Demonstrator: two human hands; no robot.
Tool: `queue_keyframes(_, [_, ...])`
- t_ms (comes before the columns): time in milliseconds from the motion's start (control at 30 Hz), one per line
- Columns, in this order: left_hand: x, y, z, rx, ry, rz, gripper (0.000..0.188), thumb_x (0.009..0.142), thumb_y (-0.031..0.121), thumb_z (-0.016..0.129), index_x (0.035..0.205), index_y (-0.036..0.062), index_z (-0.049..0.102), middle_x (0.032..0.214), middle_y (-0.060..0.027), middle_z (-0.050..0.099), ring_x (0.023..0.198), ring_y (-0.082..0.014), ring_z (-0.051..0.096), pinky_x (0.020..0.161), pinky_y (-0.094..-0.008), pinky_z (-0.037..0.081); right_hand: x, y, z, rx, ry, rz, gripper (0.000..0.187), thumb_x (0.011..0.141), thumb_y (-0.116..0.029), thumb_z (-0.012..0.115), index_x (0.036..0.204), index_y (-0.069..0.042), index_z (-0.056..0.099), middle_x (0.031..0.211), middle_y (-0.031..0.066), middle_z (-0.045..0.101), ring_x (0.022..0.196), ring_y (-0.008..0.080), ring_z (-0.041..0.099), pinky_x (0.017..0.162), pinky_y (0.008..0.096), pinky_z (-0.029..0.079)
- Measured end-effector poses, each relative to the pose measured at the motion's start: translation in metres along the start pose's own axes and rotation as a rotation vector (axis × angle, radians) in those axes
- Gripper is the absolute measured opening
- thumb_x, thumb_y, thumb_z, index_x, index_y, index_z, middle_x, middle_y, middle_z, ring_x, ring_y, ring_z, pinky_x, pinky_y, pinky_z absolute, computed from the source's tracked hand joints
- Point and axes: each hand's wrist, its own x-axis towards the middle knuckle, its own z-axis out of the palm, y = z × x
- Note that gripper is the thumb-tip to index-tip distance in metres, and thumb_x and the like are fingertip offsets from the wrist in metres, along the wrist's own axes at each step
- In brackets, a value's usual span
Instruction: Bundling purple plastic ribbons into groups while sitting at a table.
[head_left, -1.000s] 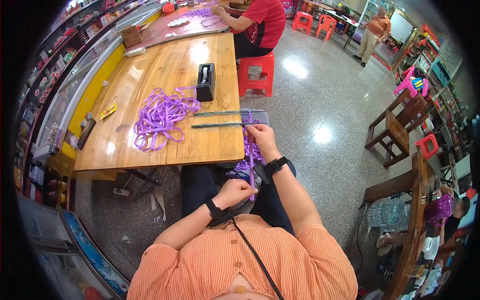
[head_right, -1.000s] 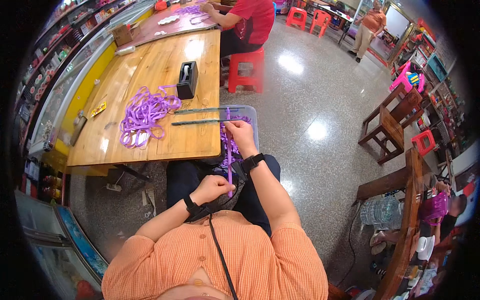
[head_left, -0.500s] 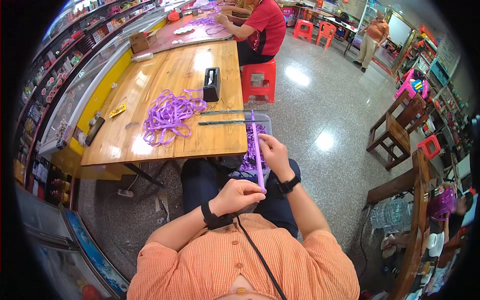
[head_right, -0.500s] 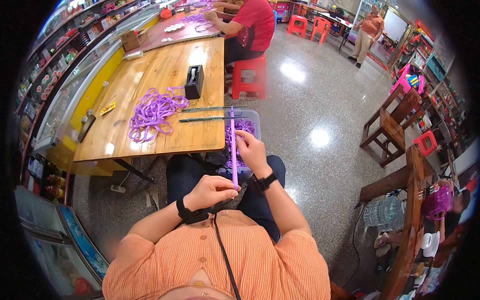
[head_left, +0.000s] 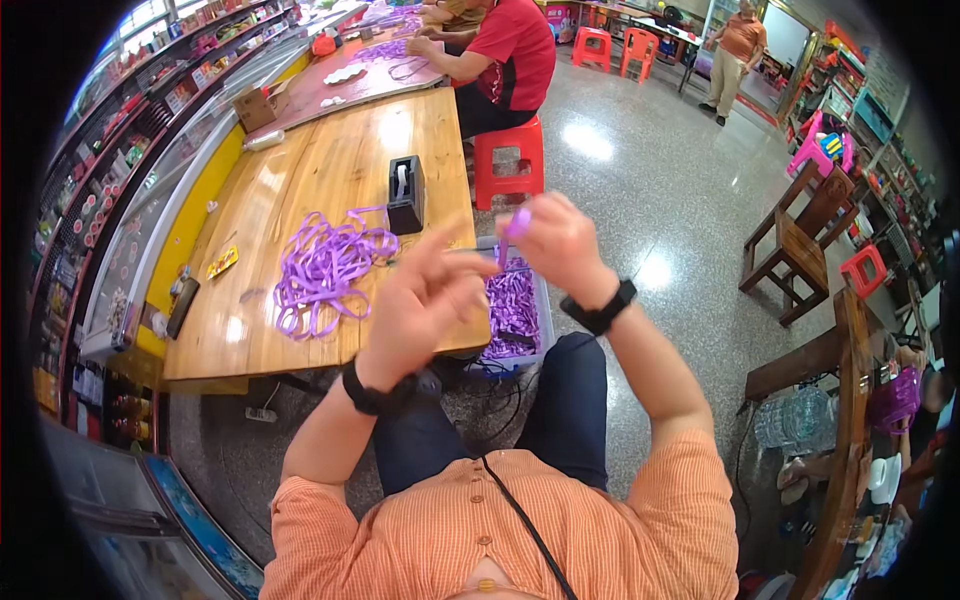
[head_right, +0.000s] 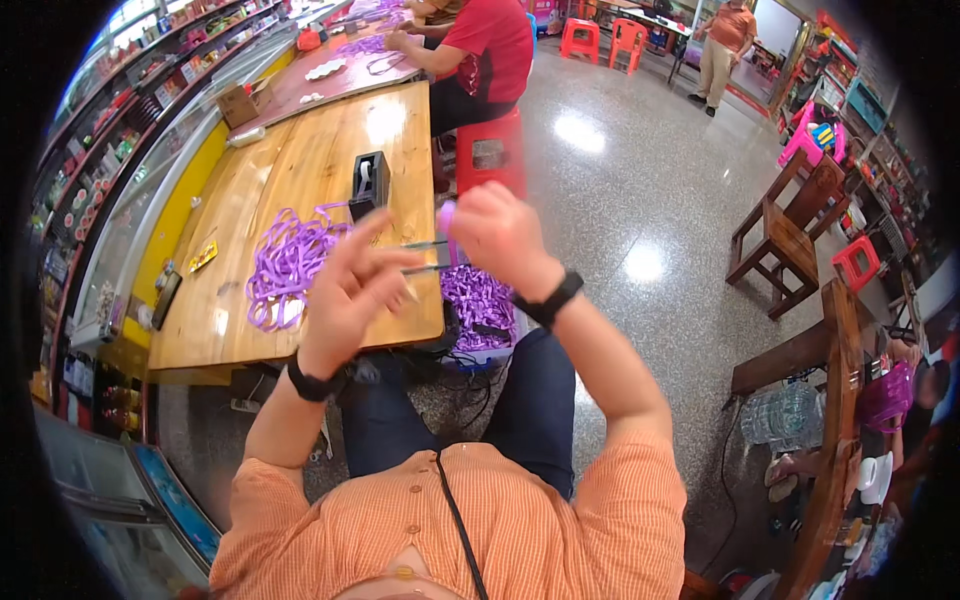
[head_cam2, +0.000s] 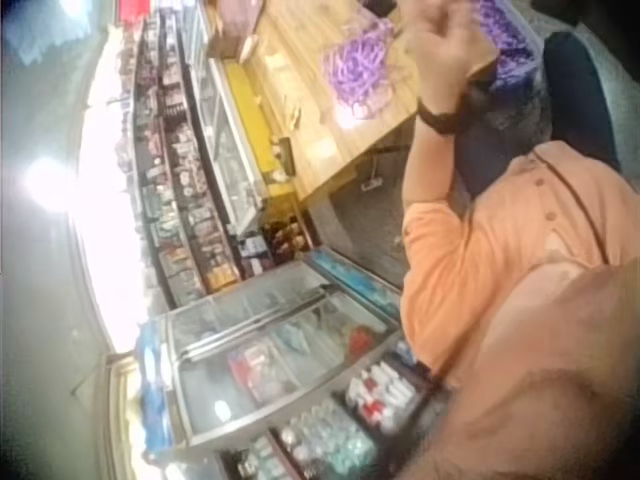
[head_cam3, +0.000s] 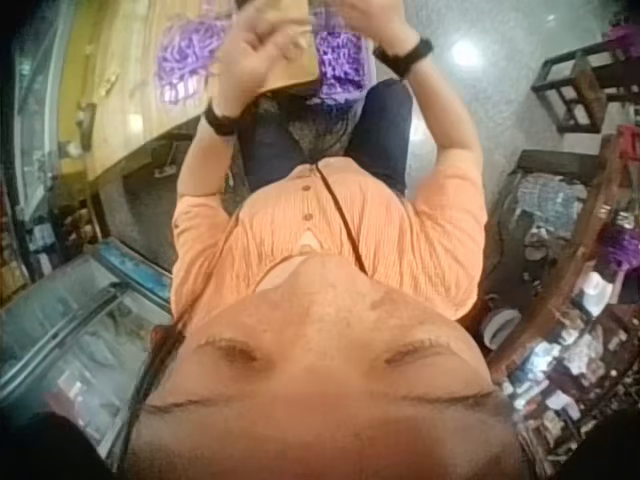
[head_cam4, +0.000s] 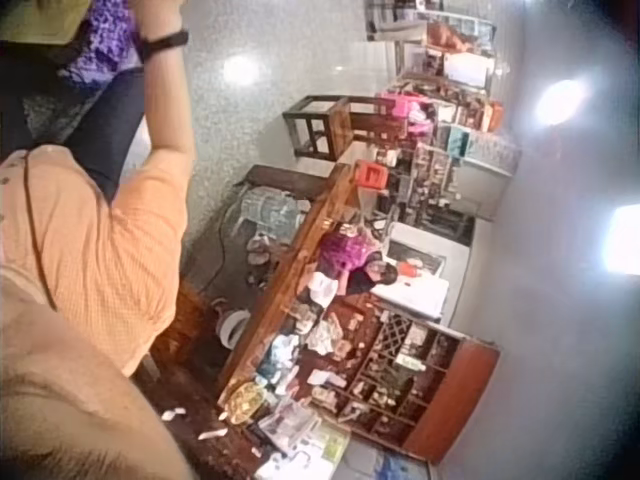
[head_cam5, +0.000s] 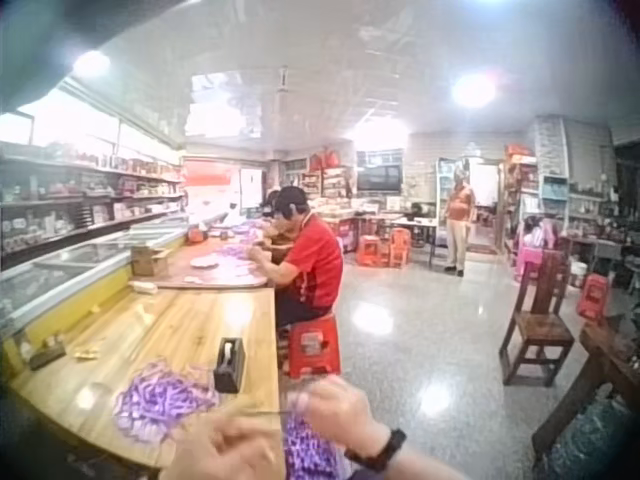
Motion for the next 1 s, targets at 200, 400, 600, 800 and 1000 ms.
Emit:
queue_keyframes(200, [0.076, -0.048, -0.044, 0.194, 0.207, -0.108, 0.039, 0.095, 0.009, 0.063, 0.132, 0.0013, 0.055, 0.106, -0.0088, 0.069, 0.079, -0.0102, 0.065, 0.066, -0.0227, 0.053, 0.006, 0.086, 0.090, 0.039, -0.071, 0.265, 0.008, 0.081, -0.013, 0.069, 0.086, -0.014, 0.076, 0.083, 0.0047, 0.068, 0.079, 0.0267, 0.067, 0.069, 0.0381, 0.056])
queue_keyframes(400, [0.105, -0.089, -0.052, 0.524, 0.080, -0.142, 0.022, 0.090, 0.013, 0.068, 0.108, 0.0010, 0.069, 0.091, -0.0076, 0.071, 0.074, -0.0105, 0.065, 0.066, -0.0260, 0.053, -0.038, 0.114, 0.146, 0.125, -0.329, 0.467, 0.013, 0.081, -0.020, 0.067, 0.085, -0.013, 0.076, 0.085, 0.0075, 0.070, 0.082, 0.0301, 0.068, 0.071, 0.0406, 0.056])
queue_keyframes(600, [0.115, -0.167, -0.065, 0.869, -0.319, 0.090, 0.024, 0.088, 0.021, 0.060, 0.102, 0.0056, 0.073, 0.097, -0.0161, 0.071, 0.094, -0.0362, 0.066, 0.085, -0.0454, 0.051, -0.100, 0.111, 0.190, 0.416, -0.654, 0.691, 0.016, 0.084, -0.020, 0.064, 0.084, -0.009, 0.076, 0.074, 0.0111, 0.069, 0.060, 0.0244, 0.065, 0.058, 0.0383, 0.049])
queue_keyframes(800, [0.117, -0.185, -0.067, 1.030, -0.363, -0.034, 0.024, 0.091, 0.022, 0.058, 0.098, 0.0058, 0.074, 0.097, -0.0130, 0.070, 0.099, -0.0320, 0.064, 0.087, -0.0432, 0.050, -0.160, 0.052, 0.170, 1.168, -0.593, 1.469, 0.056, 0.085, -0.002, 0.064, 0.138, -0.005, 0.047, 0.070, 0.0016, 0.059, 0.054, 0.0091, 0.052, 0.046, 0.0237, 0.038])
queue_keyframes(1000, [0.126, -0.184, -0.065, 0.918, -0.361, -0.088, 0.024, 0.087, 0.025, 0.067, 0.098, 0.0059, 0.076, 0.097, -0.0129, 0.071, 0.096, -0.0306, 0.067, 0.087, -0.0384, 0.052, -0.188, -0.001, 0.115, 1.360, -0.209, 1.738, 0.028, 0.095, -0.018, 0.063, 0.118, -0.003, 0.060, 0.090, 0.0065, 0.069, 0.069, 0.0120, 0.062, 0.064, 0.0285, 0.055])
